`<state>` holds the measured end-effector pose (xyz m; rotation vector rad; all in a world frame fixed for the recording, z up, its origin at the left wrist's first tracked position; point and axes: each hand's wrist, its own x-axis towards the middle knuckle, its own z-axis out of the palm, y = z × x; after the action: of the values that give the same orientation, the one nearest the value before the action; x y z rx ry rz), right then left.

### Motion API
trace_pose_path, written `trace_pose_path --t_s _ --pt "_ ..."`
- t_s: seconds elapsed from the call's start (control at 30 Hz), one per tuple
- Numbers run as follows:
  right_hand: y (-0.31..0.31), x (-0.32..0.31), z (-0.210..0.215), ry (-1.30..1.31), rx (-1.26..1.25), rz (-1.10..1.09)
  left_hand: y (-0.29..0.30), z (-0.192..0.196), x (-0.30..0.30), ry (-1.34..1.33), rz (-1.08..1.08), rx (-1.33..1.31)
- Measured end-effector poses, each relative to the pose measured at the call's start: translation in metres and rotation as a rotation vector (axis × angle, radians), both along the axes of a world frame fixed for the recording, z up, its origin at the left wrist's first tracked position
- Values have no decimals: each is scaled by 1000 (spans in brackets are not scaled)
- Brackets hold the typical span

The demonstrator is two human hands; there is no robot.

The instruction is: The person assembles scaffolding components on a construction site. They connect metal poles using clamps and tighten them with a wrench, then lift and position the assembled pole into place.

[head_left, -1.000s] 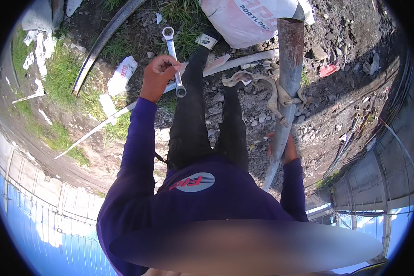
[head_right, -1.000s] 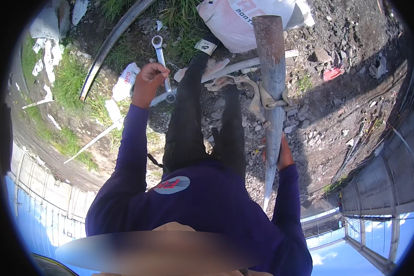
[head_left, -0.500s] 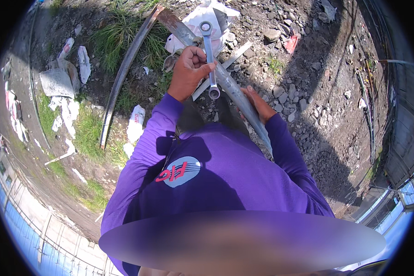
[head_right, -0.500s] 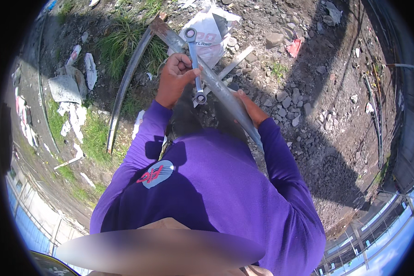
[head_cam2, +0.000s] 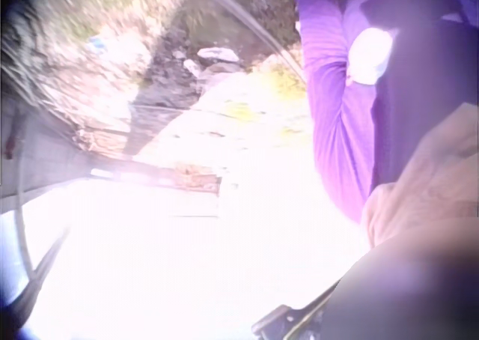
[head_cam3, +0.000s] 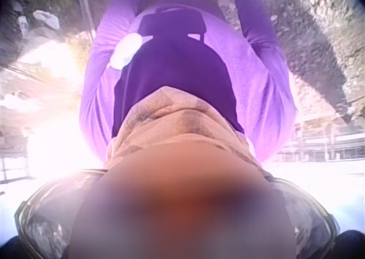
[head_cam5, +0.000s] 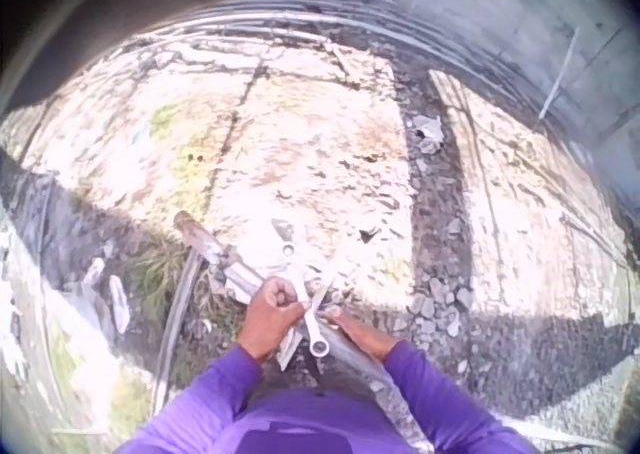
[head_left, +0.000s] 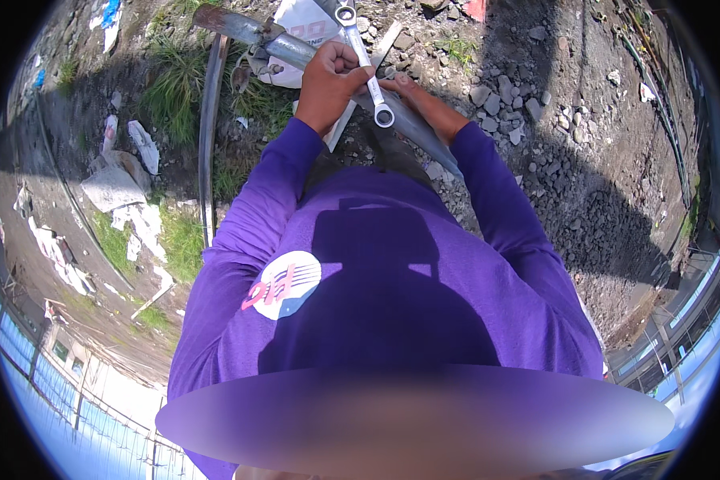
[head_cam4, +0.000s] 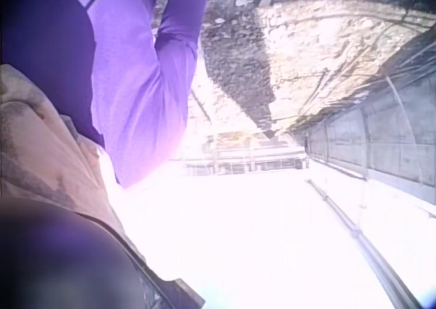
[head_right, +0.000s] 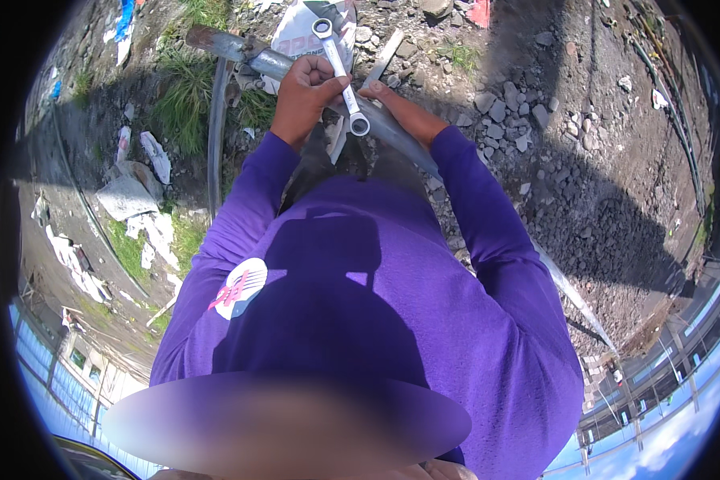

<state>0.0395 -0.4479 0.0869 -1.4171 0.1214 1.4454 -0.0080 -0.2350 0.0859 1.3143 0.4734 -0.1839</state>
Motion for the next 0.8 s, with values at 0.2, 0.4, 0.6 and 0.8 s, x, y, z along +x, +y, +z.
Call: trace_pose_path --t_s 0.2,0.4,0.6,0.8 --pt "-5 6 1 -253 105 179 -32 -3 12 -48 -112 266" --pt "-9 -2 -11 -137 28 351 -52 14 20 -58 -225 263" --pt "-11 -9 -20 -340 252 271 40 40 17 -227 268 610" --pt "-7 -3 -4 -282 155 309 204 0 24 95 896 369"
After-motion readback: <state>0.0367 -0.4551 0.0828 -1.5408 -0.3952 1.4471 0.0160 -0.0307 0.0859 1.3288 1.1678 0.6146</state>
